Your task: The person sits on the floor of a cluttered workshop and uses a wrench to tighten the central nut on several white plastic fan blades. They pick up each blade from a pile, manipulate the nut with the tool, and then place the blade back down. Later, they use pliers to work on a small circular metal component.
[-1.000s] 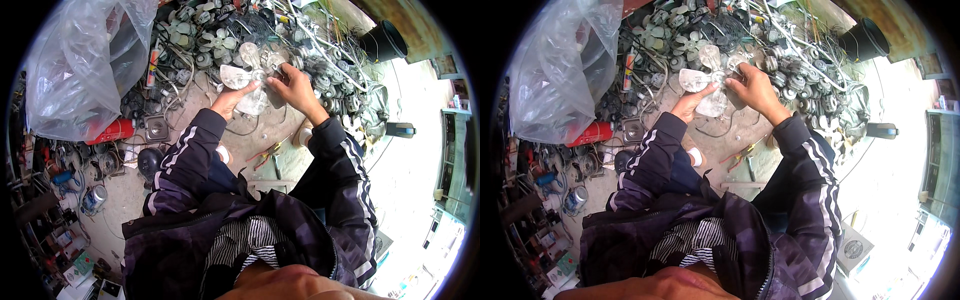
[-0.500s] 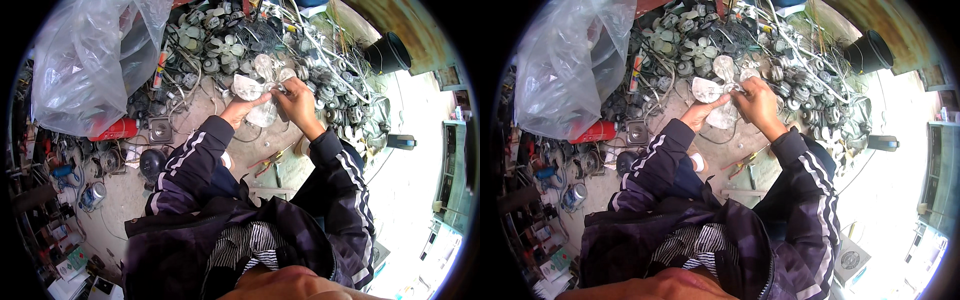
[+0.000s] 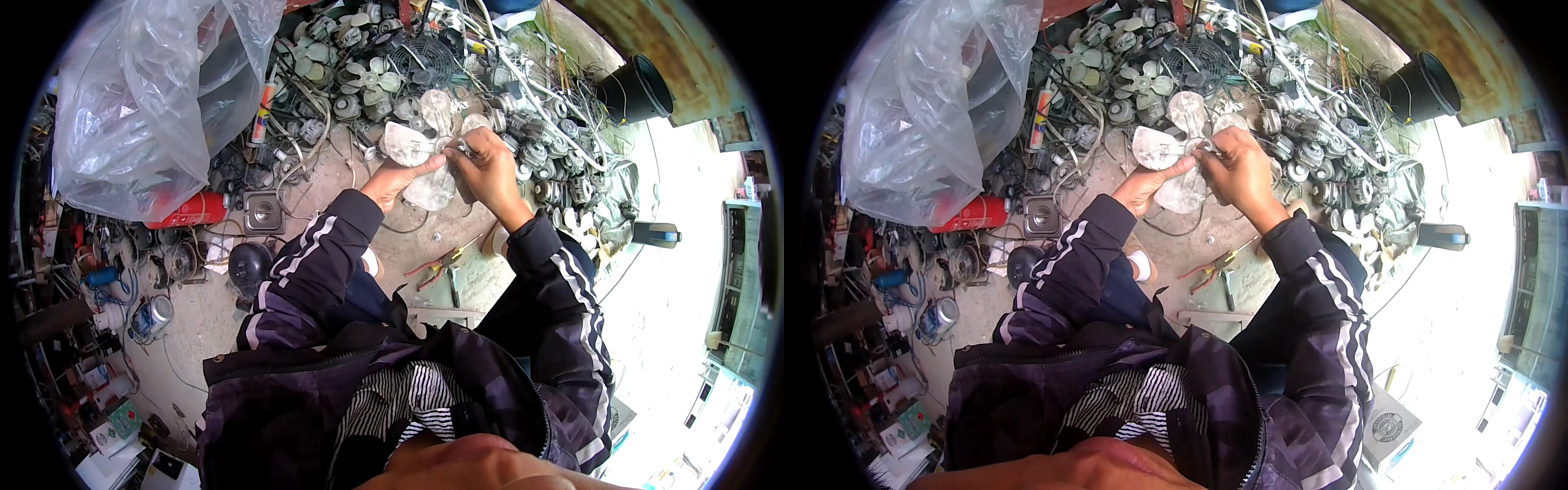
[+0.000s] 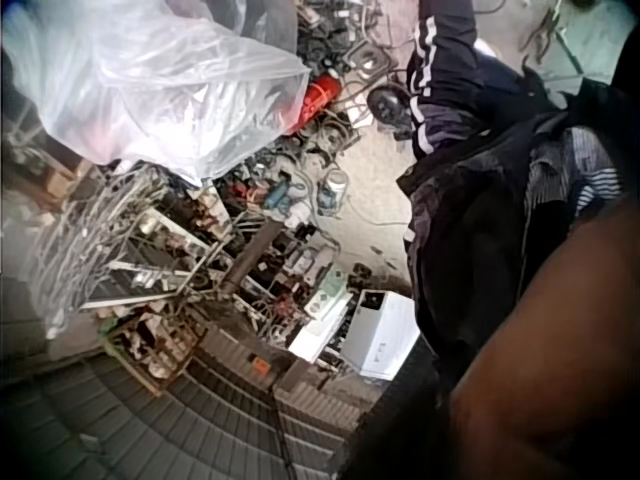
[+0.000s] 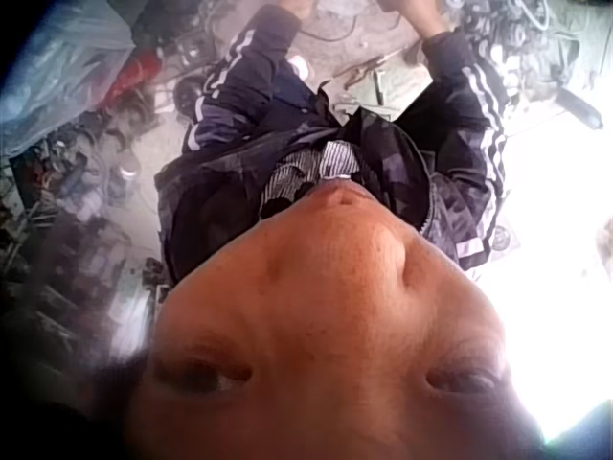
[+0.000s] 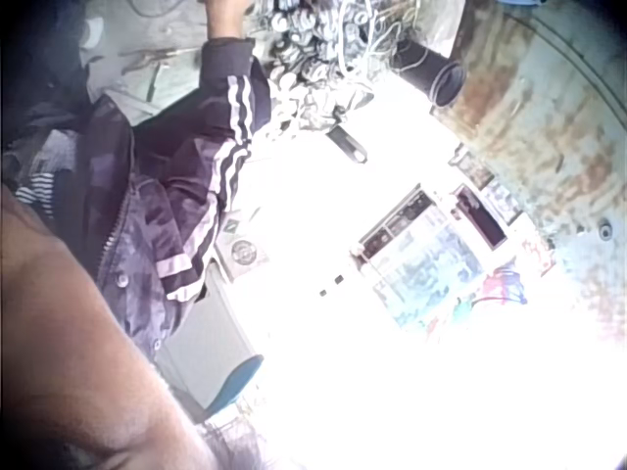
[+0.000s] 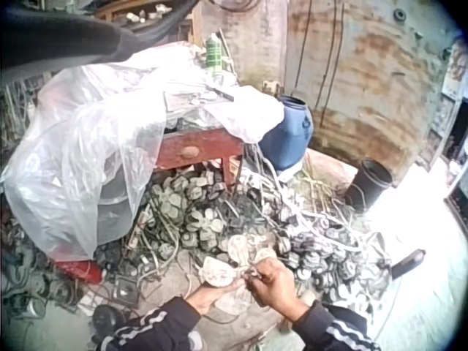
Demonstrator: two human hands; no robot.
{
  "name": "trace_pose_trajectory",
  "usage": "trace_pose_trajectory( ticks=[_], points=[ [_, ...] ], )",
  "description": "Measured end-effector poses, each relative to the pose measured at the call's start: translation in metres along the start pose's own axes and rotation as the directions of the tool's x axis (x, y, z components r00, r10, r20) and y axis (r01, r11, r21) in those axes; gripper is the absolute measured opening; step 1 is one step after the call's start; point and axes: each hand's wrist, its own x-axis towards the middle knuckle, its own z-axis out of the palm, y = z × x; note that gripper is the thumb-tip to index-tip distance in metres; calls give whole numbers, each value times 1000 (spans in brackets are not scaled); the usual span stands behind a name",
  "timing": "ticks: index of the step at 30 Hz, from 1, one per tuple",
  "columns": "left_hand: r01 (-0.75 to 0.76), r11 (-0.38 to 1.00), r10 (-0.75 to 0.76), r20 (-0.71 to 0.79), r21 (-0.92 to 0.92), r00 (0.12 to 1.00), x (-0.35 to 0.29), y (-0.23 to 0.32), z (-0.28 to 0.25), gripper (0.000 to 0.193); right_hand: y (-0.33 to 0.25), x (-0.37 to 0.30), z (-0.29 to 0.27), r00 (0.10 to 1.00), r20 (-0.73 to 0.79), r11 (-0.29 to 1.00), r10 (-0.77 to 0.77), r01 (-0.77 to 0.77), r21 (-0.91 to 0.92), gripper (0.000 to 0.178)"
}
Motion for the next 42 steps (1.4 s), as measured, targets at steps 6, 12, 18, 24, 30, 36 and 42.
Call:
trace_pose_trajectory(
  ticks=[6, 12, 18, 24, 30, 36, 42],
  points=[
    [9, 1000, -9, -39, -2, 999, -2, 2, 1, 56, -2, 1, 0, 997, 7, 996, -82, 82, -22, 17],
    [5, 1000, -4, -10, 15, 1000, -5, 6, 4, 53, -4, 1, -2, 992, 10, 991, 129, -128, -32, 19],
    [21, 1000, -21, -22, 0, 1000, -2, 2, 0, 54, 1, 3, 0, 998, 12, 998, -67, 67, -4, 17],
    [39, 999, -39, -6, -15, 999, -5, 7, 4, 54, -2, 1, -1, 996, -21, 995, 85, -86, -52, 16],
    [44, 999, -45, -43, -27, 998, -2, 1, 0, 53, -1, 4, -4, 996, 35, 997, -78, 78, 14, 17],
    [48, 998, -49, -28, -38, 998, -3, 2, 1, 51, -4, 4, -1, 998, -62, 1000, -6, 4, -28, 18],
    [54, 998, -55, -35, -19, 998, -3, 2, 1, 51, -3, 5, -3, 999, -28, 999, -37, 36, -14, 17]
  ],
)
